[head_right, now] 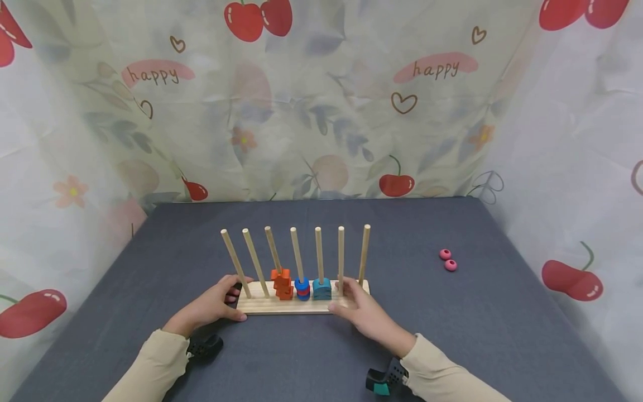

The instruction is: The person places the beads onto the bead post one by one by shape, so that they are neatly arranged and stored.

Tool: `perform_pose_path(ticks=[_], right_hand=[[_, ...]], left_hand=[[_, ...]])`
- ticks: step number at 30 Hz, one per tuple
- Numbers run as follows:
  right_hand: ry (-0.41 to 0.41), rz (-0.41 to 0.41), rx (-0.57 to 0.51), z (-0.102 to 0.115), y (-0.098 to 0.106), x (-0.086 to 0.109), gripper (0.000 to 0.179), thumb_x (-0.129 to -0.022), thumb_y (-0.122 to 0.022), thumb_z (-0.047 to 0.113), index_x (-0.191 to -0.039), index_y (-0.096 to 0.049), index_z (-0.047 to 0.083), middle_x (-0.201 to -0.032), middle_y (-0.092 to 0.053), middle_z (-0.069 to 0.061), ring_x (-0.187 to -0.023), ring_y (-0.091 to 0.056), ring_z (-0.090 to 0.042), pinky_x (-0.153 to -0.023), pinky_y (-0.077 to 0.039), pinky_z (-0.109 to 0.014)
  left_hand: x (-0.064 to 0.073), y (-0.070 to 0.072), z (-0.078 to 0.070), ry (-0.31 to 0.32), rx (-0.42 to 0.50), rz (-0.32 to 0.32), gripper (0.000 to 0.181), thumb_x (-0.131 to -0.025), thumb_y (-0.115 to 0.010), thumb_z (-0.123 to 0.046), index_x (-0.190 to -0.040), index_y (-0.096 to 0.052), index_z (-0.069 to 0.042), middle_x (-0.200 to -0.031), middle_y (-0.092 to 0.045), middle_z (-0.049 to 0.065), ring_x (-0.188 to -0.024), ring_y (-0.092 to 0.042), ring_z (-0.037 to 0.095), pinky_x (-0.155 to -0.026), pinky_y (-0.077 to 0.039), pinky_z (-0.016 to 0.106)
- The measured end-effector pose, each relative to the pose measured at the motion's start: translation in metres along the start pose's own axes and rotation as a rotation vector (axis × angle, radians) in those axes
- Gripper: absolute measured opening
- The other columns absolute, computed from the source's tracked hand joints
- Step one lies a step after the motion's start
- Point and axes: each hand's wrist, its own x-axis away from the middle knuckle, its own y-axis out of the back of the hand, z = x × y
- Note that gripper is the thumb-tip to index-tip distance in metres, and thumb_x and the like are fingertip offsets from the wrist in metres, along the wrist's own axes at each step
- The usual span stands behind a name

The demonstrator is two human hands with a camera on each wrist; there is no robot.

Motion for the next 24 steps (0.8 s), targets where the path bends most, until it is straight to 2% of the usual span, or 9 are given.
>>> perform_pose_path(ticks=[5,8,11,13,15,18,20,24], right_hand=[[-0.029,0.136,0.024,0.008,0.020,0.013,0.070,-0.094,-0.063,0.021,-0.144,-0.027,-0.012,-0.144,-0.038,-0.032,-0.135,-0.036,-0.046,-0.109,-0.029,-0.057],[-0.042,0.231,0.020,0.015,0.036,0.019,0.068,-0.096,-0.061,0.023,-0.144,-0.028,-0.011,-0.144,-0.038,-0.032,-0.133,-0.038,-0.047,-0.106,-0.035,-0.054],[-0.012,0.296,0.023,0.021,0.054,0.026,0.056,-0.098,-0.058,0.022,-0.140,-0.038,-0.009,-0.141,-0.042,-0.031,-0.129,-0.045,-0.045,-0.100,-0.045,-0.044],[0.022,0.301,0.032,0.025,0.067,0.029,0.047,-0.098,-0.057,0.021,-0.134,-0.046,-0.007,-0.136,-0.048,-0.030,-0.124,-0.052,-0.040,-0.094,-0.049,-0.036],[0.057,0.272,0.040,0.028,0.080,0.033,0.039,-0.099,-0.056,0.019,-0.130,-0.052,-0.003,-0.131,-0.053,-0.027,-0.118,-0.059,-0.029,-0.091,-0.051,-0.031],[0.093,0.178,0.055,0.031,0.099,0.038,0.035,-0.099,-0.057,0.020,-0.128,-0.054,0.000,-0.127,-0.058,-0.021,-0.110,-0.063,-0.013,-0.088,-0.051,-0.027],[0.129,0.092,0.054,0.032,0.112,0.041,0.036,-0.098,-0.058,0.018,-0.129,-0.053,0.000,-0.126,-0.061,-0.016,-0.108,-0.063,-0.007,-0.086,-0.052,-0.025],[0.191,-0.080,0.075,0.028,0.140,0.044,0.039,-0.096,-0.059,0.012,-0.132,-0.050,-0.001,-0.123,-0.064,0.003,-0.109,-0.062,-0.003,-0.083,-0.052,-0.022]], left_hand=[[0.000,0.000,0.000,-0.004,0.003,0.001,0.077,-0.065,-0.088,-0.005,-0.134,-0.052,-0.008,-0.123,-0.044,0.011,-0.108,-0.045,0.024,-0.092,-0.041,0.039],[0.000,0.000,0.000,-0.002,0.005,0.001,0.077,-0.066,-0.088,-0.005,-0.134,-0.052,-0.008,-0.123,-0.044,0.011,-0.108,-0.045,0.024,-0.093,-0.041,0.039],[0.001,0.000,0.000,0.001,0.003,0.002,0.077,-0.066,-0.088,-0.006,-0.134,-0.051,-0.009,-0.124,-0.044,0.011,-0.108,-0.045,0.024,-0.093,-0.041,0.039],[0.001,0.000,0.000,0.000,0.004,0.003,0.077,-0.066,-0.088,-0.005,-0.134,-0.051,-0.009,-0.124,-0.044,0.011,-0.108,-0.045,0.024,-0.093,-0.041,0.039],[0.001,0.000,0.000,-0.003,0.007,0.004,0.077,-0.066,-0.088,-0.005,-0.134,-0.051,-0.008,-0.124,-0.044,0.012,-0.108,-0.044,0.024,-0.093,-0.041,0.039],[0.001,0.000,0.001,-0.007,0.007,0.006,0.077,-0.066,-0.088,-0.006,-0.134,-0.051,-0.008,-0.124,-0.043,0.012,-0.107,-0.044,0.024,-0.092,-0.041,0.038],[0.001,0.000,0.000,-0.009,0.008,0.009,0.077,-0.066,-0.088,-0.006,-0.134,-0.051,-0.008,-0.124,-0.043,0.012,-0.107,-0.044,0.024,-0.092,-0.041,0.038],[0.001,0.000,0.000,-0.004,0.008,0.007,0.077,-0.066,-0.088,-0.006,-0.134,-0.051,-0.009,-0.124,-0.043,0.012,-0.108,-0.044,0.024,-0.092,-0.041,0.039]])
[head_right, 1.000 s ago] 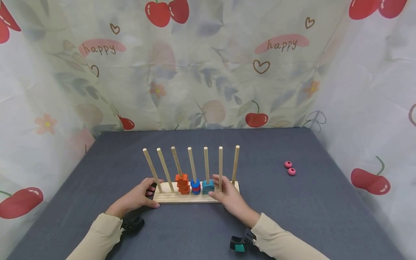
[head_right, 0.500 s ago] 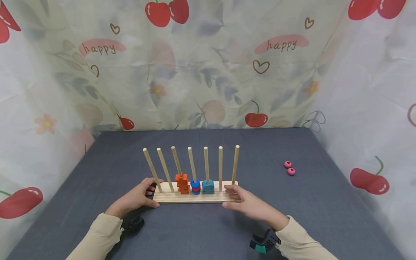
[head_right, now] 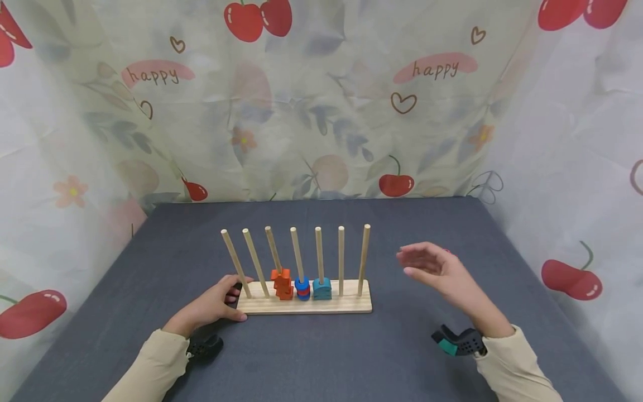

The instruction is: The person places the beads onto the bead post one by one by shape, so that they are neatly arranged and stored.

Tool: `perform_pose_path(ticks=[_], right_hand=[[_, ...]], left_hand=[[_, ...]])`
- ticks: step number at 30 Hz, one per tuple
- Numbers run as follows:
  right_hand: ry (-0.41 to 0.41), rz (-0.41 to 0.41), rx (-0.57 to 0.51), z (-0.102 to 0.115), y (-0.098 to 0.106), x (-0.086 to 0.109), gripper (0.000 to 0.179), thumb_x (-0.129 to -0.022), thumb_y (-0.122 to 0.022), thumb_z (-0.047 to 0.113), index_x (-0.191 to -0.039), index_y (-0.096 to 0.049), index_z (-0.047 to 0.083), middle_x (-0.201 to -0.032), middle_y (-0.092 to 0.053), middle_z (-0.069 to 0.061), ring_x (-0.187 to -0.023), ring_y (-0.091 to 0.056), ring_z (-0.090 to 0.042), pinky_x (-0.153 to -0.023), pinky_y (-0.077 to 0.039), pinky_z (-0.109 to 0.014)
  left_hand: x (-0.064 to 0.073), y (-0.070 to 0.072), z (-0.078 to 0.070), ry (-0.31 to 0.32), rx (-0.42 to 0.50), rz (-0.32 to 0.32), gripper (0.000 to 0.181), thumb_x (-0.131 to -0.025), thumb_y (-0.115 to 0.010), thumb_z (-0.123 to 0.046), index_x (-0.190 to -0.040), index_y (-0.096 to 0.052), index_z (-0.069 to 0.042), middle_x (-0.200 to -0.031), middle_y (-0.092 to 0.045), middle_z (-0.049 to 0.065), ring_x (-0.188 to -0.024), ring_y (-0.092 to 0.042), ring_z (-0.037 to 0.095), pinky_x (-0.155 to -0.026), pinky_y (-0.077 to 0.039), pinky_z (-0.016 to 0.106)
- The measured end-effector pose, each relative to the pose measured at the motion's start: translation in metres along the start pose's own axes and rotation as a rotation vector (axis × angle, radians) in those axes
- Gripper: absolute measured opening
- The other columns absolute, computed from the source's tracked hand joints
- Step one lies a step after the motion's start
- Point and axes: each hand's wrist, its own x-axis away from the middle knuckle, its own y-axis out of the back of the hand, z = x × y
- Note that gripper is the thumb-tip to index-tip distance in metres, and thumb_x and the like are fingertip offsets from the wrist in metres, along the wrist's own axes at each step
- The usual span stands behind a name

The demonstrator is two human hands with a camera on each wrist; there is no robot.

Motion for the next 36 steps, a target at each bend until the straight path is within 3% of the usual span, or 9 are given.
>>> perform_pose_path(ticks=[8,12,15,18,22,24,27,31,36], right_hand=[[-0.095,-0.210,-0.020,-0.026,0.042,0.001,0.044,-0.098,-0.058,0.018,-0.139,-0.046,0.015,-0.123,-0.058,0.019,-0.108,-0.057,0.009,-0.081,-0.043,-0.009],[-0.190,-0.264,0.058,-0.045,0.052,0.000,0.047,-0.096,-0.060,0.030,-0.139,-0.043,0.022,-0.118,-0.051,0.027,-0.103,-0.053,0.016,-0.076,-0.041,-0.006],[-0.254,-0.262,0.114,-0.060,0.057,0.000,0.054,-0.096,-0.061,0.034,-0.142,-0.040,0.015,-0.114,-0.047,0.029,-0.100,-0.049,0.018,-0.074,-0.040,-0.006],[-0.310,-0.233,0.181,-0.074,0.062,-0.001,0.066,-0.096,-0.060,0.037,-0.147,-0.034,0.004,-0.128,-0.051,0.012,-0.109,-0.050,0.007,-0.076,-0.042,-0.010],[-0.380,-0.186,0.239,-0.088,0.067,-0.006,0.076,-0.096,-0.059,0.038,-0.149,-0.025,-0.006,-0.147,-0.038,-0.026,-0.130,-0.044,-0.033,-0.091,-0.047,-0.032],[-0.404,-0.165,0.233,-0.095,0.070,-0.008,0.078,-0.096,-0.060,0.036,-0.148,-0.022,-0.009,-0.147,-0.031,-0.034,-0.133,-0.033,-0.047,-0.097,-0.043,-0.047],[-0.429,-0.138,0.233,-0.105,0.072,-0.009,0.078,-0.096,-0.060,0.033,-0.147,-0.021,-0.011,-0.147,-0.029,-0.037,-0.133,-0.031,-0.050,-0.099,-0.039,-0.056],[-0.441,-0.127,0.255,-0.114,0.070,-0.010,0.078,-0.094,-0.063,0.033,-0.145,-0.025,-0.013,-0.144,-0.032,-0.038,-0.130,-0.035,-0.050,-0.088,-0.048,-0.039],[-0.438,-0.146,0.251,-0.119,0.066,-0.009,0.078,-0.091,-0.068,0.031,-0.143,-0.030,-0.013,-0.140,-0.036,-0.038,-0.124,-0.041,-0.049,-0.073,-0.045,-0.016]], left_hand=[[0.000,0.000,0.000,0.005,-0.005,-0.004,0.076,-0.067,-0.088,-0.007,-0.133,-0.051,-0.009,-0.123,-0.044,0.011,-0.109,-0.045,0.024,-0.094,-0.041,0.041],[0.001,-0.001,0.000,0.007,-0.004,-0.006,0.076,-0.067,-0.088,-0.007,-0.133,-0.051,-0.009,-0.123,-0.044,0.010,-0.109,-0.045,0.024,-0.094,-0.041,0.041],[0.001,-0.001,0.000,0.008,-0.006,-0.008,0.076,-0.067,-0.088,-0.008,-0.133,-0.051,-0.009,-0.123,-0.044,0.010,-0.109,-0.045,0.024,-0.094,-0.041,0.041],[0.001,-0.001,-0.001,0.001,-0.006,-0.009,0.076,-0.066,-0.088,-0.008,-0.132,-0.052,-0.009,-0.123,-0.044,0.011,-0.108,-0.045,0.024,-0.093,-0.041,0.040],[0.001,0.000,-0.001,-0.008,-0.007,-0.005,0.076,-0.067,-0.088,-0.009,-0.133,-0.051,-0.009,-0.123,-0.044,0.011,-0.108,-0.045,0.024,-0.092,-0.041,0.039],[0.001,0.001,-0.001,-0.010,-0.008,-0.004,0.076,-0.067,-0.088,-0.009,-0.133,-0.051,-0.008,-0.123,-0.044,0.011,-0.108,-0.045,0.024,-0.092,-0.041,0.039],[0.001,0.001,0.000,-0.009,-0.012,-0.005,0.076,-0.067,-0.088,-0.009,-0.133,-0.051,-0.008,-0.122,-0.044,0.011,-0.108,-0.045,0.024,-0.092,-0.041,0.039],[0.001,0.001,0.000,0.001,-0.011,-0.010,0.075,-0.067,-0.088,-0.009,-0.133,-0.051,-0.009,-0.122,-0.044,0.011,-0.108,-0.046,0.024,-0.091,-0.041,0.039],[0.001,-0.001,0.000,0.004,-0.014,-0.010,0.076,-0.067,-0.088,-0.008,-0.133,-0.050,-0.008,-0.124,-0.044,0.012,-0.108,-0.047,0.025,-0.093,-0.042,0.043]])
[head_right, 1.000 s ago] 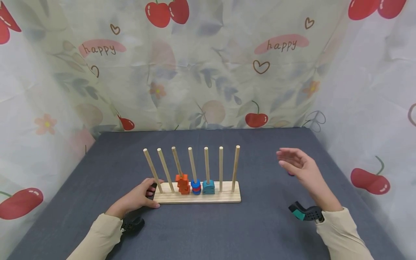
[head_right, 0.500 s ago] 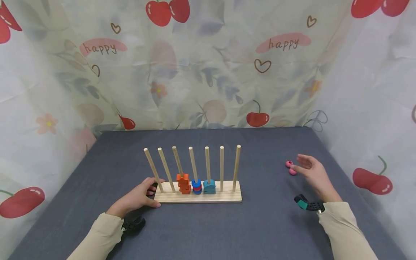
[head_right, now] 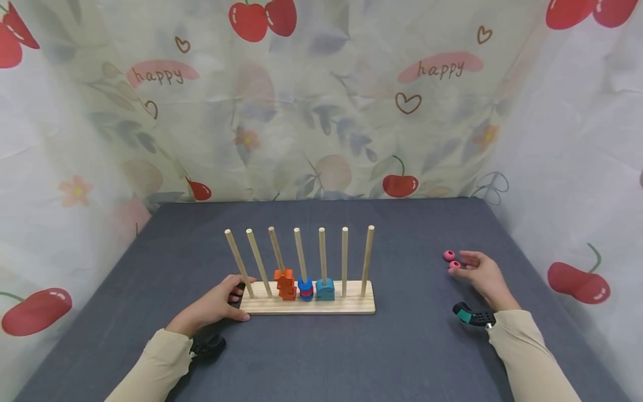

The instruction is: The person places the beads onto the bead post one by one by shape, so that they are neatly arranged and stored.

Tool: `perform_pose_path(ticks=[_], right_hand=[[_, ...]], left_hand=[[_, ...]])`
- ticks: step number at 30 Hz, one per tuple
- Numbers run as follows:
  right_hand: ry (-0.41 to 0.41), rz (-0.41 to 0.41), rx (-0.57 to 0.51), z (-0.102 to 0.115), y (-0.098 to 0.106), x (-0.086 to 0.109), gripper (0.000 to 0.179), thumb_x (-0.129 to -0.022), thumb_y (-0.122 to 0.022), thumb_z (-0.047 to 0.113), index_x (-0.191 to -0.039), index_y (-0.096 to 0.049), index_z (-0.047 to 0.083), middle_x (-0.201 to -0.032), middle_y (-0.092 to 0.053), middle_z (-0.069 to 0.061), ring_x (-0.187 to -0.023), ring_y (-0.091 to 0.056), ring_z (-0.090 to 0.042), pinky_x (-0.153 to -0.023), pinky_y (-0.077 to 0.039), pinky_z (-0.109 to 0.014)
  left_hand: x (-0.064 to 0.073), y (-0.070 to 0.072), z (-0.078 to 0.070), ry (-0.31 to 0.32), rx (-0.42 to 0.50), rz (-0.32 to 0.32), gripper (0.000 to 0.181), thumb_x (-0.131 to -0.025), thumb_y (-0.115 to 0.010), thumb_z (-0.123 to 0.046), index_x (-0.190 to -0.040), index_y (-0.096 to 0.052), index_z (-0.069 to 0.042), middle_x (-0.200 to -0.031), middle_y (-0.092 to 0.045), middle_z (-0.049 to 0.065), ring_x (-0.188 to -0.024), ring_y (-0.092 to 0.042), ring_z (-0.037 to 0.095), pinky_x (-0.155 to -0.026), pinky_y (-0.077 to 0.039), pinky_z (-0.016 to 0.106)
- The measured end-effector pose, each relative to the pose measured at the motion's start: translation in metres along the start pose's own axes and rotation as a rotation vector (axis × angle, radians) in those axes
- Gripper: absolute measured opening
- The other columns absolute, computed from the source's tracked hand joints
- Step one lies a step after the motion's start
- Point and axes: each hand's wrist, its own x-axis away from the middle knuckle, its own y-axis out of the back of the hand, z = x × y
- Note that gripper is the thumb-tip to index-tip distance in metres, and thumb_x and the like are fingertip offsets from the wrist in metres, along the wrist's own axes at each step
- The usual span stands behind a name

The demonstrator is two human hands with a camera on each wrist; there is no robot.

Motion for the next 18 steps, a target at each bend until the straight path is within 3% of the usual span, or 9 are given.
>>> perform_pose_path(ticks=[5,8,12,18], right_hand=[[0.005,-0.024,0.022,-0.0030,-0.0022,-0.0014,0.073,-0.089,-0.071,0.027,-0.137,-0.036,-0.015,-0.134,-0.041,-0.038,-0.115,-0.047,-0.042,-0.067,-0.042,-0.012],[-0.002,-0.039,0.037,-0.0043,-0.0025,-0.0028,0.069,-0.088,-0.073,0.025,-0.134,-0.041,-0.015,-0.130,-0.046,-0.036,-0.101,-0.055,-0.023,-0.067,-0.043,-0.015],[-0.010,-0.074,0.049,-0.0038,-0.0039,-0.0034,0.063,-0.086,-0.074,0.022,-0.129,-0.047,-0.014,-0.119,-0.056,-0.029,-0.080,-0.048,0.002,-0.065,-0.042,-0.019],[0.004,-0.130,0.070,-0.0023,-0.0076,-0.0041,0.053,-0.086,-0.073,0.019,-0.124,-0.053,-0.013,-0.107,-0.063,-0.020,-0.074,-0.048,0.003,-0.063,-0.041,-0.021]], left_hand=[[0.0010,-0.0003,-0.0012,-0.003,-0.006,0.001,0.076,-0.067,-0.088,-0.008,-0.134,-0.050,-0.007,-0.124,-0.044,0.013,-0.107,-0.047,0.025,-0.092,-0.042,0.043],[0.0011,-0.0005,-0.0013,0.003,-0.008,-0.002,0.077,-0.067,-0.088,-0.008,-0.134,-0.050,-0.007,-0.125,-0.044,0.013,-0.107,-0.047,0.025,-0.092,-0.042,0.044],[0.0002,-0.0008,-0.0009,0.007,-0.006,-0.004,0.077,-0.067,-0.088,-0.008,-0.134,-0.050,-0.008,-0.125,-0.044,0.012,-0.108,-0.047,0.025,-0.093,-0.043,0.044],[-0.0009,-0.0020,-0.0005,0.020,0.008,-0.009,0.076,-0.066,-0.088,-0.007,-0.133,-0.052,-0.010,-0.124,-0.044,0.010,-0.108,-0.046,0.025,-0.094,-0.042,0.042]])
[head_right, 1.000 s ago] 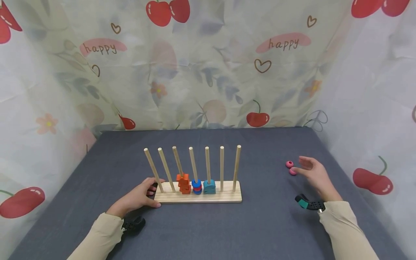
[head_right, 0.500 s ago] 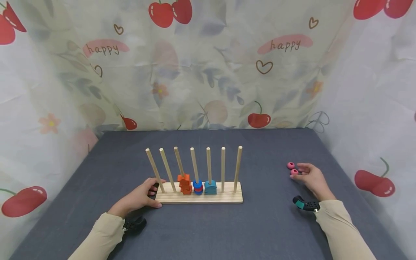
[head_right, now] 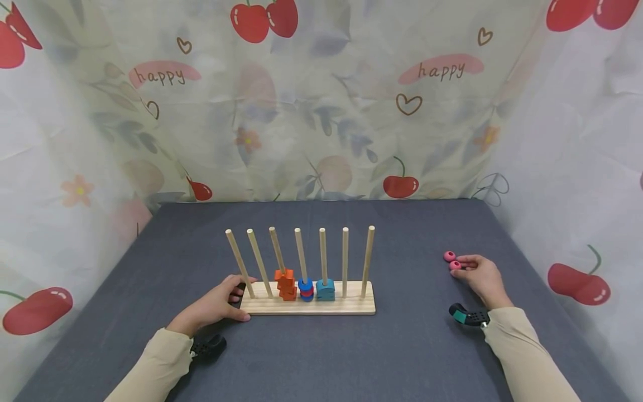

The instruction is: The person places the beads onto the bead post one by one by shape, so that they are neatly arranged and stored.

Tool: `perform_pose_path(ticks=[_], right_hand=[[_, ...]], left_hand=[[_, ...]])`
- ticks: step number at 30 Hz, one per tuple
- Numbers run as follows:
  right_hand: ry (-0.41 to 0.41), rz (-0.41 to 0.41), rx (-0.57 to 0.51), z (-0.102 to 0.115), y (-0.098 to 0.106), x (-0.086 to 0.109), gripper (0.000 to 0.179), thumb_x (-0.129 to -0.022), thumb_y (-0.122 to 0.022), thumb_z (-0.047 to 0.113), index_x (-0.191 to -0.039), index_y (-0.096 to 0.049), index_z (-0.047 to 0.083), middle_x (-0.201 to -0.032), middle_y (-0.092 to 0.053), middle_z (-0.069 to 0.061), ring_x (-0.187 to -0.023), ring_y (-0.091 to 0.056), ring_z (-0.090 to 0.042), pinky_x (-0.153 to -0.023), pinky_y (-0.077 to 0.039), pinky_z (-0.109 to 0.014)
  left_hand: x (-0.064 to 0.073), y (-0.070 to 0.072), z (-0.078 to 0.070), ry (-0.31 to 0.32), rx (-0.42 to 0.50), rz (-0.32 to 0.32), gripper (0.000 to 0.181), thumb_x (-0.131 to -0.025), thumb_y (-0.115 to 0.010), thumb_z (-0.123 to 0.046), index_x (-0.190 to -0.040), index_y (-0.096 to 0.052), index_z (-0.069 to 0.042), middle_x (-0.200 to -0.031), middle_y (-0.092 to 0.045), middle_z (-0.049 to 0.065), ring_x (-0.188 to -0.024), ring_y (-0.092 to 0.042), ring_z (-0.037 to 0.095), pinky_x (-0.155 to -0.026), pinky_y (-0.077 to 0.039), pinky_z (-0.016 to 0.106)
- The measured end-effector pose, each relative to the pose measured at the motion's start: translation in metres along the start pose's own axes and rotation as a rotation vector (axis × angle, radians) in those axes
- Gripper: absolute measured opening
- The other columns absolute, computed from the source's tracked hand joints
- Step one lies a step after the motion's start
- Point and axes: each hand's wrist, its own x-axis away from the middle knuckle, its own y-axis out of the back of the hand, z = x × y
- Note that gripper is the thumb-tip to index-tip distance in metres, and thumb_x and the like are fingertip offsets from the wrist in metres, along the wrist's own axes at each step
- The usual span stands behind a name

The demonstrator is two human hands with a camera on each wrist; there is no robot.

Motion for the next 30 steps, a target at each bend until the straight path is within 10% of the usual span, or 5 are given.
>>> perform_pose_path(ticks=[16,30], right_hand=[[-0.046,-0.001,-0.080,0.017,0.017,0.009,0.061,-0.091,-0.067,0.034,-0.132,-0.047,-0.008,-0.103,-0.060,-0.002,-0.079,-0.051,0.003,-0.067,-0.047,-0.024],[0.121,-0.028,-0.416,0.110,0.015,0.040,0.034,-0.092,-0.065,0.034,-0.122,-0.053,0.025,-0.108,-0.055,0.017,-0.095,-0.056,0.006,-0.082,-0.041,-0.022]], left_hand=[[0.000,0.001,0.000,-0.005,-0.010,0.002,0.077,-0.067,-0.088,-0.008,-0.133,-0.051,-0.009,-0.123,-0.044,0.011,-0.108,-0.047,0.025,-0.094,-0.043,0.044],[0.000,0.001,0.000,0.015,0.004,0.001,0.077,-0.067,-0.088,-0.007,-0.134,-0.050,-0.011,-0.127,-0.043,0.011,-0.110,-0.047,0.026,-0.095,-0.042,0.045]])
